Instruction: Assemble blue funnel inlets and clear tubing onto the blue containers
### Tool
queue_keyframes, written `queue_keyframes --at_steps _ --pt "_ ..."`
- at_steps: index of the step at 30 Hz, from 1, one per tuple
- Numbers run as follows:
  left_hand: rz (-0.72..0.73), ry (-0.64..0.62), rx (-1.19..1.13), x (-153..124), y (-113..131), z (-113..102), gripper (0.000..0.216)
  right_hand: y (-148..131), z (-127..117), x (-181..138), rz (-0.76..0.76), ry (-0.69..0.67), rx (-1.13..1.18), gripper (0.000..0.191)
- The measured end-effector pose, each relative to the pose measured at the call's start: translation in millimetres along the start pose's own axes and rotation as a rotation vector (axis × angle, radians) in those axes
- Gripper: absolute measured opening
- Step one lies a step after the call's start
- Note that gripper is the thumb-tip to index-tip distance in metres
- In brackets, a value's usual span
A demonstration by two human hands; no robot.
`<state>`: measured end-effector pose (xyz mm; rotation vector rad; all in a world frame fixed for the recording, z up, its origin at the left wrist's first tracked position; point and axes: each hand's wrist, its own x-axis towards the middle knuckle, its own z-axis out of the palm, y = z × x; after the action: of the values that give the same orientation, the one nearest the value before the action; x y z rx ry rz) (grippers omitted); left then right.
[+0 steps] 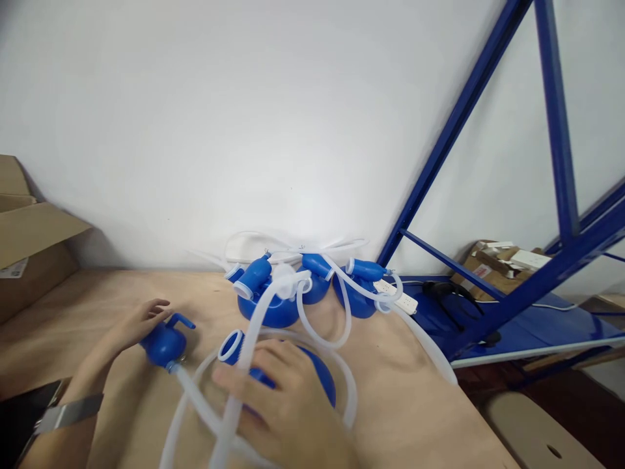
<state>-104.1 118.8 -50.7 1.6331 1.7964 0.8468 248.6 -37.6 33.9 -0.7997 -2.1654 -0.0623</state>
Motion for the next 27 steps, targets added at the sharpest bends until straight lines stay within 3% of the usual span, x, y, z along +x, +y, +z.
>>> queue_keyframes --at_steps 4,8,11,13,15,18,20,23,27 --pt "0.100 -0.064 -0.092 -32.3 48.3 8.0 0.072 -13.0 43.6 -0.6 -0.124 -0.115 -0.015 0.027" --pt "0.040 -0.442 -0.374 -86.9 103.3 32.4 0.073 -17.0 87.3 -10.5 -0.203 -0.170 0.025 0.030" --pt "0.050 -0.529 -0.611 -108.9 121.2 53.4 0.076 -13.2 92.7 -20.7 -0.254 -0.269 0.034 0.035" --pt "0.028 -0.507 -0.718 -109.2 116.3 53.3 0.080 -5.5 78.5 -31.9 -0.241 -0.325 0.012 0.043" --pt "0.027 -0.413 -0.682 -102.4 100.6 38.9 0.079 7.9 56.7 -49.3 -0.123 -0.349 -0.029 0.050" --pt "0.140 -0.254 -0.378 -91.1 69.7 10.6 0.066 36.7 31.0 -84.9 0.235 -0.306 -0.165 0.063" --pt "0.295 -0.214 -0.141 -87.9 53.1 4.6 0.053 56.3 26.2 -108.2 0.478 -0.285 -0.205 0.061" --pt "0.482 -0.166 0.084 -88.5 40.0 21.3 0.046 77.0 30.6 -129.4 0.720 -0.227 -0.078 0.043" --pt "0.538 -0.080 0.212 -85.2 36.6 45.9 0.052 85.9 31.7 -128.9 0.816 -0.207 0.152 0.037"
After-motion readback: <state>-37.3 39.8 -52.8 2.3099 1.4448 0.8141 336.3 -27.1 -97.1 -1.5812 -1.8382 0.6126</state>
